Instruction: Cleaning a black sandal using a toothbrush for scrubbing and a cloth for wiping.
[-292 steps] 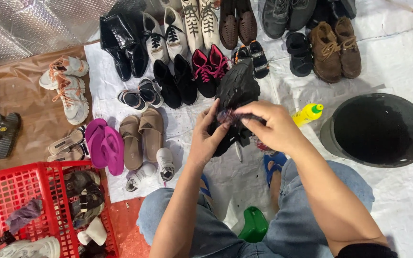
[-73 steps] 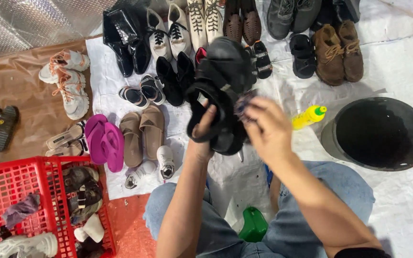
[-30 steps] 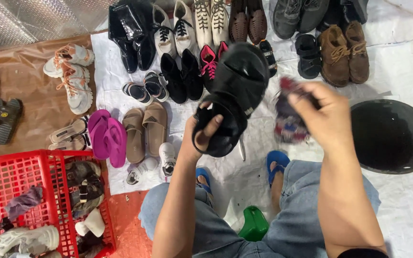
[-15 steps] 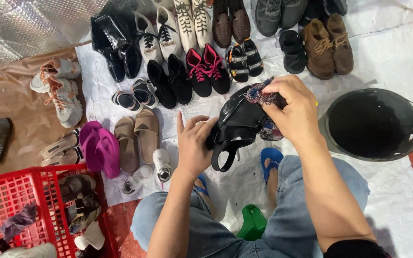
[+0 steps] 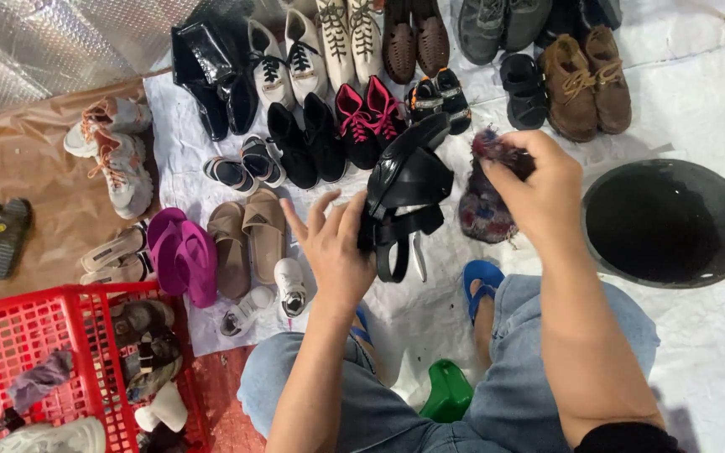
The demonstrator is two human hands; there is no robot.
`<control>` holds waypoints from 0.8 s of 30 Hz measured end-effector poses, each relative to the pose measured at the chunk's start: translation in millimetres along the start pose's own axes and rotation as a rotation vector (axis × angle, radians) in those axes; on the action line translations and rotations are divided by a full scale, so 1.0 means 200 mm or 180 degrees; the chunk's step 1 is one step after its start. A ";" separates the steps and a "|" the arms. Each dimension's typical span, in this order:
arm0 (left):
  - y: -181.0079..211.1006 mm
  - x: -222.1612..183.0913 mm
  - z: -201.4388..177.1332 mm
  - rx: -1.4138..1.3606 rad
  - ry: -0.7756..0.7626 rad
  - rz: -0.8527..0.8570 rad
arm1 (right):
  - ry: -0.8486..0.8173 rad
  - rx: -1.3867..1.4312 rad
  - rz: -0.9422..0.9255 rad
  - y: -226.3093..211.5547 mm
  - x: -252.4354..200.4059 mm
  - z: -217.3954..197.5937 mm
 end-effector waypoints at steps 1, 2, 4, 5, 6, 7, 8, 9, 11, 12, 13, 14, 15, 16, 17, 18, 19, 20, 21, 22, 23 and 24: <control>0.01 0.01 0.00 0.0009 0.0015 -0.0018 | -0.0017 -0.0003 -0.0018 -0.04 0.00 -0.01; 0.02 0.02 -0.01 0.0194 0.0077 0.0035 | -0.0209 0.0614 0.0066 -0.08 0.00 -0.01; 0.06 0.04 -0.02 0.0410 0.0149 0.0068 | -0.0439 0.1241 0.0141 -0.12 -0.02 0.02; 0.09 0.04 -0.02 0.0444 0.0186 0.0111 | -0.0649 0.1442 0.0239 -0.11 -0.03 0.06; 0.11 0.05 -0.01 0.0464 0.0215 0.0167 | -0.0841 0.1637 0.0348 -0.11 -0.05 0.09; 0.10 0.02 0.01 0.0478 0.0218 0.0160 | -0.0856 0.1644 0.0344 -0.08 -0.06 0.12; 0.09 0.00 0.03 0.0588 0.0268 0.0234 | -0.0896 0.1346 0.0246 -0.05 -0.07 0.15; 0.09 -0.03 0.06 0.0697 0.0317 0.0307 | -0.0935 0.1049 0.0149 -0.02 -0.08 0.17; 0.09 -0.04 0.06 0.0576 0.0143 0.0285 | -0.0919 0.1133 0.0156 0.01 -0.06 0.16; 0.09 -0.05 0.07 0.0451 -0.0017 0.0272 | -0.0892 0.1217 0.0151 0.02 -0.05 0.15; 0.10 -0.02 0.03 0.0452 -0.0012 0.0276 | -0.0889 0.1219 0.0146 0.01 -0.03 0.12; 0.10 -0.01 0.01 0.0175 -0.0770 0.0053 | -0.0951 0.1132 0.0026 0.00 -0.03 0.10; 0.11 -0.01 0.00 -0.0108 -0.1526 -0.0168 | -0.1012 0.1045 -0.0093 -0.02 -0.02 0.07; 0.08 0.02 -0.05 -0.0117 -0.1539 -0.0176 | -0.1017 0.1037 -0.0078 -0.04 -0.01 0.04; 0.05 0.02 -0.08 -0.0696 -0.2138 -0.0530 | -0.1270 0.1001 -0.0137 -0.07 -0.01 0.02; 0.02 0.03 -0.11 -0.1277 -0.2717 -0.0880 | -0.1520 0.0973 -0.0209 -0.11 0.00 0.01; -0.03 0.02 -0.09 -0.1278 -0.2720 -0.0883 | -0.1522 0.0972 -0.0205 -0.10 -0.01 0.02; -0.07 0.00 -0.07 -0.1803 -0.2565 -0.1134 | -0.1713 0.1092 -0.0299 -0.10 -0.02 0.03; -0.12 -0.01 -0.05 -0.2326 -0.2392 -0.1379 | -0.1904 0.1211 -0.0394 -0.10 -0.03 0.04; -0.12 -0.02 -0.02 -0.2318 -0.2374 -0.1398 | -0.1928 0.1214 -0.0404 -0.10 -0.03 0.06; -0.12 -0.03 0.02 -0.2418 -0.2488 -0.1518 | -0.2014 0.1402 -0.0436 -0.09 -0.03 0.08; -0.12 -0.04 0.05 -0.2524 -0.2608 -0.1635 | -0.2094 0.1587 -0.0462 -0.08 -0.03 0.09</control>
Point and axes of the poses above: each hand's wrist, its own x-axis towards the middle knuckle, its own z-axis out of the palm, y = z × x, the point moved 3 cm from there along x, towards the middle knuckle, and after that the axes turned 6 degrees about y, right-handed, at the moved point
